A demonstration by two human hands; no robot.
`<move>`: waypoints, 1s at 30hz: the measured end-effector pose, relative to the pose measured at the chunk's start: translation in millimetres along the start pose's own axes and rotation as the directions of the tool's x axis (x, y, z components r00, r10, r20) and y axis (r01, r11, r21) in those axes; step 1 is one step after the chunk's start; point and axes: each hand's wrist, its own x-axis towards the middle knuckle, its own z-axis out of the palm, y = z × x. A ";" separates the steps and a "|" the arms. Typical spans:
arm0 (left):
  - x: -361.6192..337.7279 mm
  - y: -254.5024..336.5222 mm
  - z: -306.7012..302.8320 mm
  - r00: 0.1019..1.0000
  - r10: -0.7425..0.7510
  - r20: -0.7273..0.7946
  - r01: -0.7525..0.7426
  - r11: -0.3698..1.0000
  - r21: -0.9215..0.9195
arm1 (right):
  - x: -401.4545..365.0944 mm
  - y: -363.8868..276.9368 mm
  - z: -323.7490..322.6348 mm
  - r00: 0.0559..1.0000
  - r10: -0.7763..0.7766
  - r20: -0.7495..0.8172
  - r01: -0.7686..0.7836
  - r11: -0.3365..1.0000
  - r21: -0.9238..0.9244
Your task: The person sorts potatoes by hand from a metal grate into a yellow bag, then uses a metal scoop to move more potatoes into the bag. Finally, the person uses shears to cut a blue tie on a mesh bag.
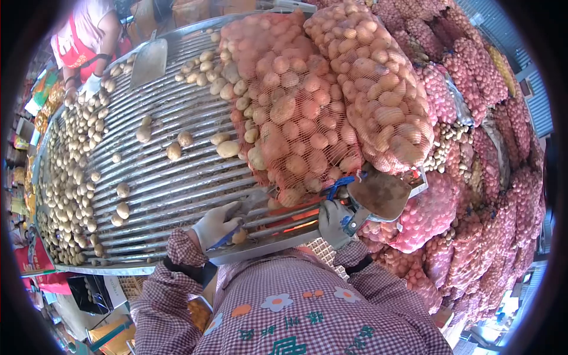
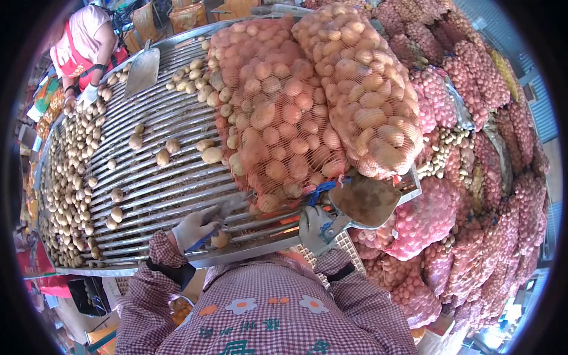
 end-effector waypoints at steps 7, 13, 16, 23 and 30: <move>-11.4 -5.6 0.1 0.991 -0.063 0.121 0.086 0.977 -0.197 | -2.3 -0.5 3.9 1.000 0.018 -0.013 -0.018 1.000 0.008; 30.9 27.6 -7.0 0.983 -0.062 0.171 0.082 0.990 -0.112 | -3.6 -0.1 7.1 0.994 -0.043 -0.101 0.043 0.999 0.004; 42.3 -0.9 8.7 0.961 0.272 0.053 -0.276 0.958 0.078 | -4.0 -4.3 5.9 0.991 -0.034 -0.129 0.032 0.999 -0.019; -6.8 9.7 -20.0 0.951 -0.251 0.177 0.291 0.924 -0.250 | -12.9 13.2 21.5 0.990 -0.016 -0.139 0.019 1.000 0.022; 28.9 13.8 -9.8 0.941 -0.201 0.271 0.244 0.960 -0.135 | -12.7 11.0 21.1 0.988 -0.003 -0.154 0.009 0.999 0.033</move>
